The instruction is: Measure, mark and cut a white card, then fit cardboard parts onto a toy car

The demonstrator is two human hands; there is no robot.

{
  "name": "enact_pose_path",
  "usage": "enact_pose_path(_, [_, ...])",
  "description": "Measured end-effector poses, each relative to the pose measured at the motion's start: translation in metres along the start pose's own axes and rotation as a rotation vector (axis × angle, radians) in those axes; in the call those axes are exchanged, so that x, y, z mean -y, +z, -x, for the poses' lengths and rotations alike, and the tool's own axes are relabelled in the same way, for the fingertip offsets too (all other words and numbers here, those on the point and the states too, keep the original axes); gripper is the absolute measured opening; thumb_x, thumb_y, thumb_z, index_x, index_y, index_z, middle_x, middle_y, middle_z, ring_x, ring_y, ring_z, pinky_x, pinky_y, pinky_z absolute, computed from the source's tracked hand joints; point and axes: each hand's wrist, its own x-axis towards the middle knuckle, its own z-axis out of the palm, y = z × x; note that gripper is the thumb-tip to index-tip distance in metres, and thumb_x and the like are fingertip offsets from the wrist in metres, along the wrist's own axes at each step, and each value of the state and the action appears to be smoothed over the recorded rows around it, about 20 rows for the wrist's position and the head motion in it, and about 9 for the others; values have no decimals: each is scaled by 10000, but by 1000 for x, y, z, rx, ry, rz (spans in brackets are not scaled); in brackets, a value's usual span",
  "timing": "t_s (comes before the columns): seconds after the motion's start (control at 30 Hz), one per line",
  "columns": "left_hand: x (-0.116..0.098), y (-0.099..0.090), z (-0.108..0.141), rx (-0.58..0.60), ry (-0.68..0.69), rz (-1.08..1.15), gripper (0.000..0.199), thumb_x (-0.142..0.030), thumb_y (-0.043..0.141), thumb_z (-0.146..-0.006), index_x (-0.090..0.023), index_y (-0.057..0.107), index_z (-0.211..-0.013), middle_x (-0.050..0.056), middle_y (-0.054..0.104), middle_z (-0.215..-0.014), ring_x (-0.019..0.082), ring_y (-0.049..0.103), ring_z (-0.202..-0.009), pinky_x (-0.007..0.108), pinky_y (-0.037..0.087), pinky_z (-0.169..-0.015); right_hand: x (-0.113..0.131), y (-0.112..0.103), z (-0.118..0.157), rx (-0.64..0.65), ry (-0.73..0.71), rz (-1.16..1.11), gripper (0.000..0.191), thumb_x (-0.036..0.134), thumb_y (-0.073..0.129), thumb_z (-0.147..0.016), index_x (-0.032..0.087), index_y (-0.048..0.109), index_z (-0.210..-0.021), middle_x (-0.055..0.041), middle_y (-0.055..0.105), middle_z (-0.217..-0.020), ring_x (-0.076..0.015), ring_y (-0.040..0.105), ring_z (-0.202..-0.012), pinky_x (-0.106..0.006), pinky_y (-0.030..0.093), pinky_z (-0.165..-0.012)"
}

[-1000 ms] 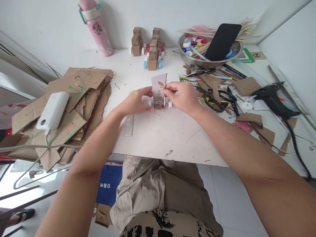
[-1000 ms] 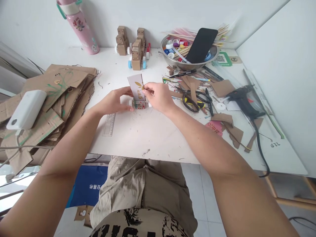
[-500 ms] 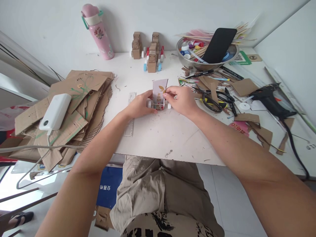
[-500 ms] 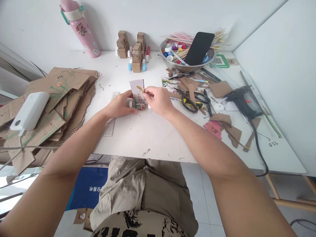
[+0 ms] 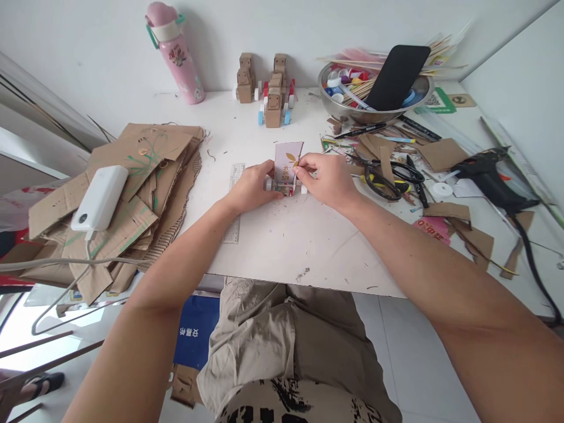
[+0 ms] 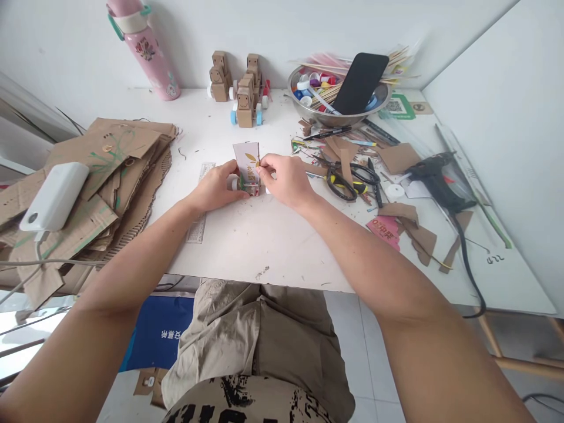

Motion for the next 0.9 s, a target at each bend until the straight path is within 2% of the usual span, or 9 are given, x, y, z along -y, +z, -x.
enact_pose_path(0.33, [-3, 0, 0, 5, -11, -21, 390, -351, 874, -710, -270, 563, -931, 13, 762, -1020, 253, 689, -958, 378, 571, -891, 3, -3, 2, 11, -11, 33, 165, 316, 645, -972, 257, 758, -868, -73, 853, -926, -315, 815, -954, -431, 615, -926])
enact_pose_path(0.43, [-2, 1, 0, 5, 3, -9, 379, -350, 871, -720, -270, 604, -977, 8, 769, -1021, 245, 685, -941, 376, 575, -889, 2, -4, 3, 11, -6, 35, 161, 304, 642, -978, 258, 746, -864, -73, 848, -925, -316, 813, -953, -434, 610, -924])
enact_pose_path(0.57, [-1, 1, 0, -5, 17, -3, 416, -325, 881, -719, -266, 645, -1057, 16, 782, -1096, 249, 706, -1009, 370, 577, -921, 1, -5, 3, 1, 1, 34, 171, 307, 648, -991, 262, 756, -866, -72, 839, -919, -319, 812, -978, -432, 606, -927])
enact_pose_path(0.9, [-8, 0, 1, 6, -57, -18, 363, -223, 846, -693, -262, 587, -945, 9, 780, -1095, 245, 704, -993, 380, 574, -952, 2, -4, 5, 11, -5, 57, 176, 314, 639, -976, 256, 774, -879, -77, 853, -923, -324, 818, -959, -439, 616, -913])
